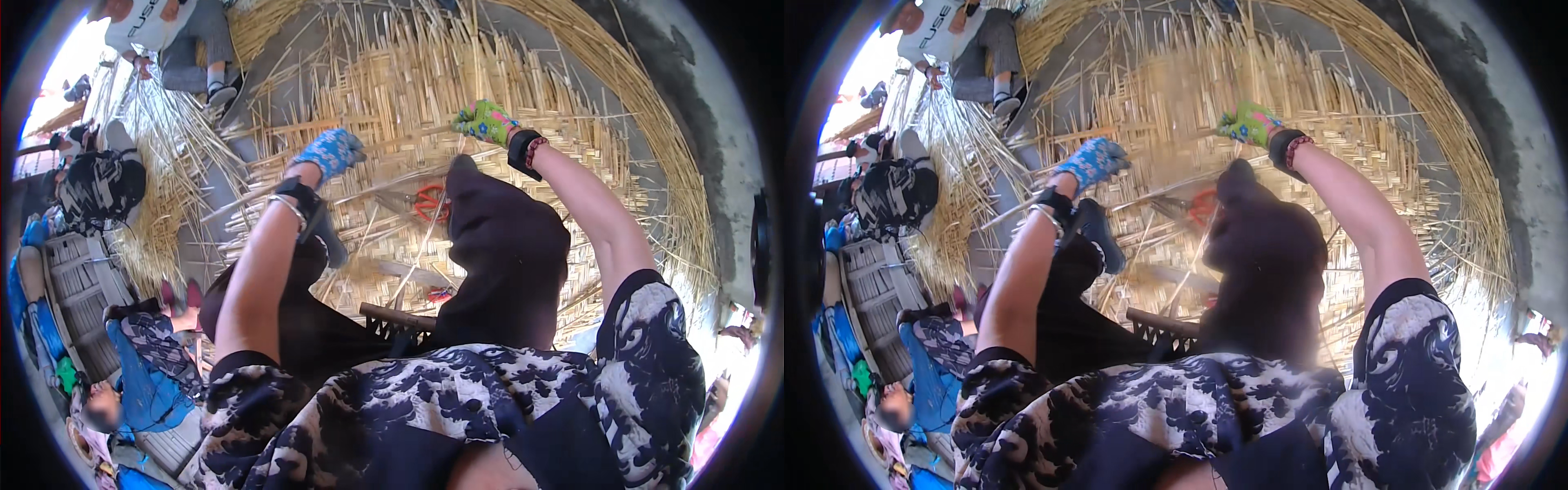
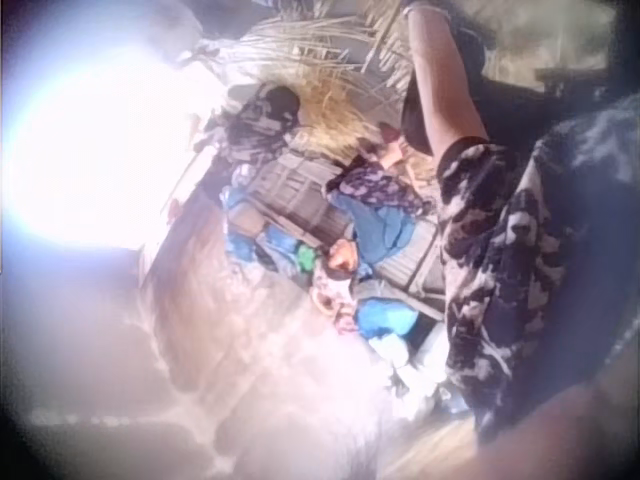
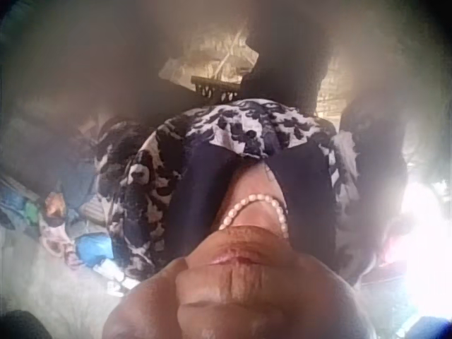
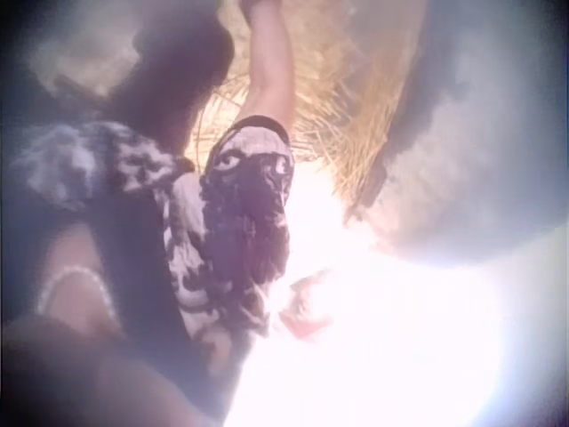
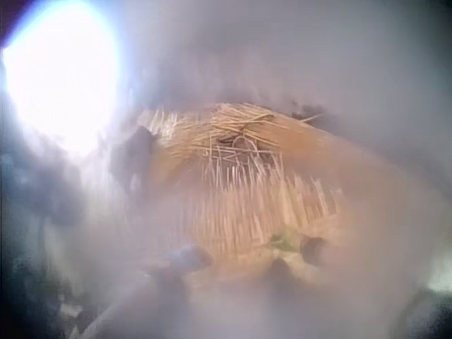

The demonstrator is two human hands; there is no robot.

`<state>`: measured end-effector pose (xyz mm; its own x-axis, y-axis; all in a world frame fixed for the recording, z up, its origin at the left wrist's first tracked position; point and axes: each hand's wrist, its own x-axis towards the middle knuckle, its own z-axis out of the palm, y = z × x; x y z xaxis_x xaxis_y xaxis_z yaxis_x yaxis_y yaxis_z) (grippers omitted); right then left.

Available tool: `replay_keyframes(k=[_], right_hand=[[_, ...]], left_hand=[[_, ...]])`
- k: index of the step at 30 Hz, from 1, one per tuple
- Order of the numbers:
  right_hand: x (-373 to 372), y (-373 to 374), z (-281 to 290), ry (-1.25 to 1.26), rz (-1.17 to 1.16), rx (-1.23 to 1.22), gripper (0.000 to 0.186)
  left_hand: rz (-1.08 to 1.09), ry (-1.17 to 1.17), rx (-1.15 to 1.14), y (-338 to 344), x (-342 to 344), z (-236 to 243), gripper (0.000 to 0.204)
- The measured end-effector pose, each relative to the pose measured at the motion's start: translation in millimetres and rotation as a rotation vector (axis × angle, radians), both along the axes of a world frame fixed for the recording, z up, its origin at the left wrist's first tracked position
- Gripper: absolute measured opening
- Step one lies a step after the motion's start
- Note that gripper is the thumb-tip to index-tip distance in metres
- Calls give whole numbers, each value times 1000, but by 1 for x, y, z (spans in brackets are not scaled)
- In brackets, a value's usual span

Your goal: The person is weaving a straw mat using long pieces of dried straw material.

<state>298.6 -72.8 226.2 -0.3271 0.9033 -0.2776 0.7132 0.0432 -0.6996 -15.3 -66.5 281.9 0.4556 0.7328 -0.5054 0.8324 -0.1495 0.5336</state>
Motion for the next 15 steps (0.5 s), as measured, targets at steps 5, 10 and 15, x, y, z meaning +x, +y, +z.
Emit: replay_keyframes(k=[5,10,15], right_hand=[[2,0,-78,-62,57,-162,24],[-15,8,-135,-76,59,-340,26],[-9,23,-200,-358,195,201,23]], left_hand=[[-105,146,210,-20,17,-91,15],[-44,298,589,-54,55,-157,22],[-127,176,321,-84,75,-214,12]])
